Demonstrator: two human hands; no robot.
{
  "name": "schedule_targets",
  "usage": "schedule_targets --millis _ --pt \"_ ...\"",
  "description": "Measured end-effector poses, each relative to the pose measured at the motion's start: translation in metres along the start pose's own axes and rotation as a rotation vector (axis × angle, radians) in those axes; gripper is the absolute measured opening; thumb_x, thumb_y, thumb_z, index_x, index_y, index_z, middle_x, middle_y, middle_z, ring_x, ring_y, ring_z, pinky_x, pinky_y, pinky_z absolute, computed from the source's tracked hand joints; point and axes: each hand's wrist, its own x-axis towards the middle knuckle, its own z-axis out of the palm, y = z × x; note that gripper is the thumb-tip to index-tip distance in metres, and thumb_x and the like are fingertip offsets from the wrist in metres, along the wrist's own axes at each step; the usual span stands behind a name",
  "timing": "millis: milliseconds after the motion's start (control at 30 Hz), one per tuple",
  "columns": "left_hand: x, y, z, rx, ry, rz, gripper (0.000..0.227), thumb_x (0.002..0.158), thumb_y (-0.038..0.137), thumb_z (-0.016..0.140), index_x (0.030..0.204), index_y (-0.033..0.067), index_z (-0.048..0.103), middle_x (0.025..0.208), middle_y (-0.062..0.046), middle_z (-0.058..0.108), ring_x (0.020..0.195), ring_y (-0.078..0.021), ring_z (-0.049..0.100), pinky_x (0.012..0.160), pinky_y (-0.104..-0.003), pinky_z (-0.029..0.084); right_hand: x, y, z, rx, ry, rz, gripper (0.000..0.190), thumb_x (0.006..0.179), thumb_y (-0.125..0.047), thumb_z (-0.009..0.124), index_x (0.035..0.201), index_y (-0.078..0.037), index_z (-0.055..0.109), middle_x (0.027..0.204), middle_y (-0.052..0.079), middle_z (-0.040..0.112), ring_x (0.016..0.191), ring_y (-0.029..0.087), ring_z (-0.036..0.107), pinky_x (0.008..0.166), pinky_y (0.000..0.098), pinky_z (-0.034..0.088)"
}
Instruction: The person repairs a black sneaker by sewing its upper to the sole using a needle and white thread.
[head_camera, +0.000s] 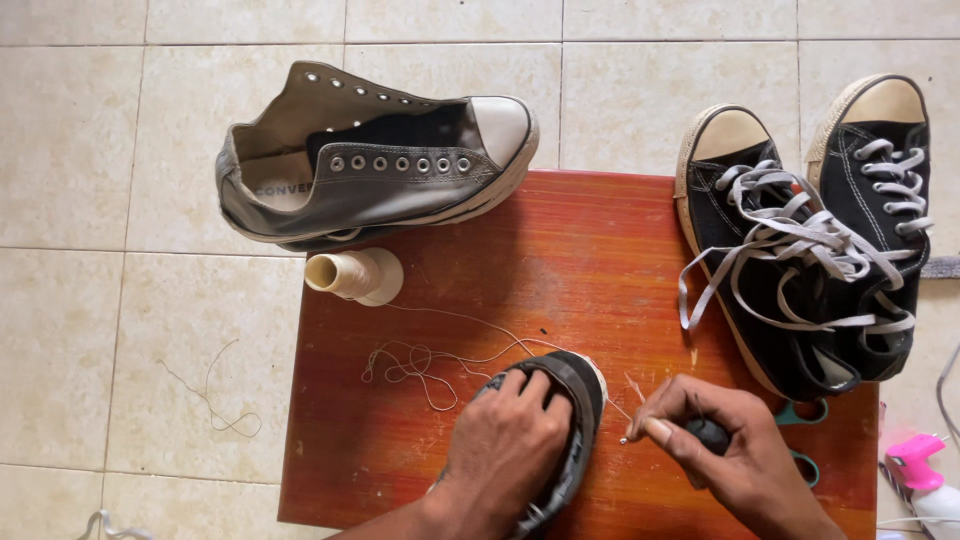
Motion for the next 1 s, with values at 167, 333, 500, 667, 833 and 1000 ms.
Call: schedule_targets --millis 167,333,500,667,833,1000 --pt "0.011 -0.030 -0.005 -0.249 -0.168 -0.178 0.016 0.104 0.031 0.080 0.110 0.0162 0.078 0.114 -0.005 0.070 0.104 -0.0320 0.072 0.051 -0.059 0.062 -0.007 -0.010 0.006 0.052 -0.059 -0.146 0.031 0.108 -0.032 0.081 0.097 -0.005 0.093 0.091 0.005 0.095 0.064 0.012 0.071 0.058 0.0299 0.053" --pt "0.014 -0.058 -0.002 -0.441 -0.343 -0.274 0.009 0.105 0.020 0.074 0.114 0.0202 0.071 0.112 0.002 0.064 0.099 -0.0336 0.067 0.057 -0.057 0.047 0.003 -0.012 0.009 0.053 -0.051 -0.162 0.032 0.108 -0.034 0.081 0.097 -0.007 0.094 0.090 0.003 0.092 0.047 0.009 0.057 0.044 0.0275 0.043" --pt "0.016 -0.062 -0.004 -0.620 -0.358 -0.415 0.035 0.099 0.043 0.069 0.081 0.0157 0.055 0.096 0.001 0.061 0.084 -0.0274 0.069 0.070 -0.050 0.044 0.017 -0.004 0.007 0.231 0.029 -0.067 0.029 0.110 -0.022 0.078 0.091 -0.001 0.078 0.108 0.021 0.099 0.044 0.010 0.048 0.043 0.0252 0.046" --pt "0.021 -0.053 -0.003 -0.564 -0.304 -0.423 0.034 0.102 0.037 0.067 0.083 0.0203 0.043 0.087 0.003 0.054 0.077 -0.0229 0.059 0.066 -0.048 0.043 0.027 0.001 0.008 0.229 0.045 -0.048 0.023 0.111 -0.017 0.077 0.095 0.000 0.080 0.110 0.022 0.099 0.045 0.011 0.048 0.046 0.0249 0.046" --pt "0.025 -0.052 -0.005 -0.561 -0.338 -0.438 0.033 0.103 0.034 0.066 0.085 0.0205 0.042 0.089 0.001 0.058 0.076 -0.0265 0.063 0.066 -0.052 0.044 0.030 -0.002 0.010 0.226 0.038 -0.025 0.024 0.111 -0.015 0.077 0.094 0.001 0.082 0.112 0.021 0.099 0.046 0.011 0.047 0.045 0.0252 0.043" --pt "0.022 -0.051 0.003 -0.544 -0.325 -0.448 0.035 0.108 0.034 0.059 0.084 0.0184 0.039 0.088 0.001 0.054 0.074 -0.0258 0.055 0.067 -0.050 0.040 0.030 -0.007 0.013 0.211 0.049 -0.020 0.023 0.109 -0.016 0.079 0.095 0.001 0.084 0.113 0.020 0.100 0.045 0.012 0.049 0.044 0.0256 0.044"
